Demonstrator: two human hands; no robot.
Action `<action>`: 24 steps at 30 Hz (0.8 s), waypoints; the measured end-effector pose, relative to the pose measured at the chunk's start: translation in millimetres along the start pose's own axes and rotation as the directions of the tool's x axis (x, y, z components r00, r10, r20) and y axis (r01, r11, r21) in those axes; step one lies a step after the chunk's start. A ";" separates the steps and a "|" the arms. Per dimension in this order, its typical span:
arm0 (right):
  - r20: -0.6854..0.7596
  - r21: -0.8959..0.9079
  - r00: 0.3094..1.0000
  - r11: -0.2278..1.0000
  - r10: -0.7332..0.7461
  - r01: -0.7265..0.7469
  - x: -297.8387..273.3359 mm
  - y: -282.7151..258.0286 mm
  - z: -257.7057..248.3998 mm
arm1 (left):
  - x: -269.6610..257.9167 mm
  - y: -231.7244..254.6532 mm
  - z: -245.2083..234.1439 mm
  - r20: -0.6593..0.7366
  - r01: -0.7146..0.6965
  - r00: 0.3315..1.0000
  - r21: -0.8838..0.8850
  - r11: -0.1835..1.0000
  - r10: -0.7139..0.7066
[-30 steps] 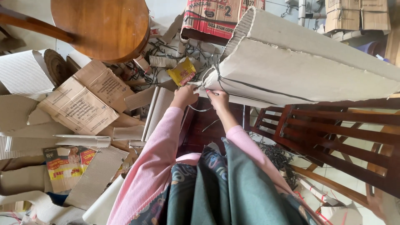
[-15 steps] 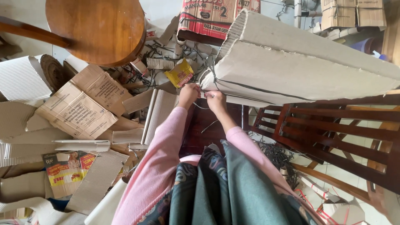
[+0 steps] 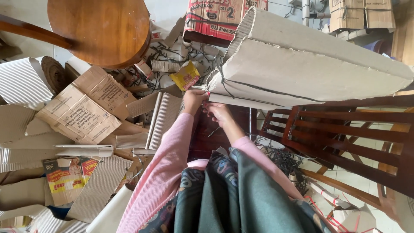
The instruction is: The person ties a piece of cardboard to a wooden chair using a black string. They wrap the string around the cardboard and chair, tie knots to secure it, and use scissors to cut the excess string. The person then picks up a cardboard box from the floor.
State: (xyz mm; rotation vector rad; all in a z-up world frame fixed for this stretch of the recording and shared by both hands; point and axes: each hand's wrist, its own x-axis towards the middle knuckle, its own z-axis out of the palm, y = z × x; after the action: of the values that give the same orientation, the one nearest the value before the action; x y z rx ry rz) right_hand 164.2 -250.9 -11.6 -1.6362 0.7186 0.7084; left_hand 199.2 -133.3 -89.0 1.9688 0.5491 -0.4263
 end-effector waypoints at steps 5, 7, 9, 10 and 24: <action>-0.110 -0.016 0.993 0.999 -0.045 0.044 10.0 23.7 12.0 | -37.1 18.7 -22.7 0.196 0.237 0.970 -0.611 0.756 -0.145; -0.177 0.017 0.982 0.997 -0.065 0.069 22.7 41.6 17.1 | -33.8 13.1 -20.2 0.213 0.240 0.968 -0.652 0.720 -0.130; -0.246 0.047 0.966 0.994 -0.083 0.097 18.8 44.1 19.7 | -29.1 4.3 -14.2 0.229 0.242 0.967 -0.692 0.680 -0.111; -0.264 0.132 0.960 0.982 -0.095 0.133 8.4 37.8 20.2 | -26.2 -2.1 -9.8 0.217 0.237 0.969 -0.701 0.673 -0.115; -0.342 -0.333 0.870 0.911 -0.355 0.241 79.2 33.6 14.4 | -48.3 -4.4 -10.8 0.188 0.239 0.971 -0.790 0.564 -0.148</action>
State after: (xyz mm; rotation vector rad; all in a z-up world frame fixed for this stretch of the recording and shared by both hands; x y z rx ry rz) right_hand 187.0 -248.6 -95.7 -2.1348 0.6409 0.2545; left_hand 157.1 -131.1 -62.5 0.9800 0.7385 -0.3178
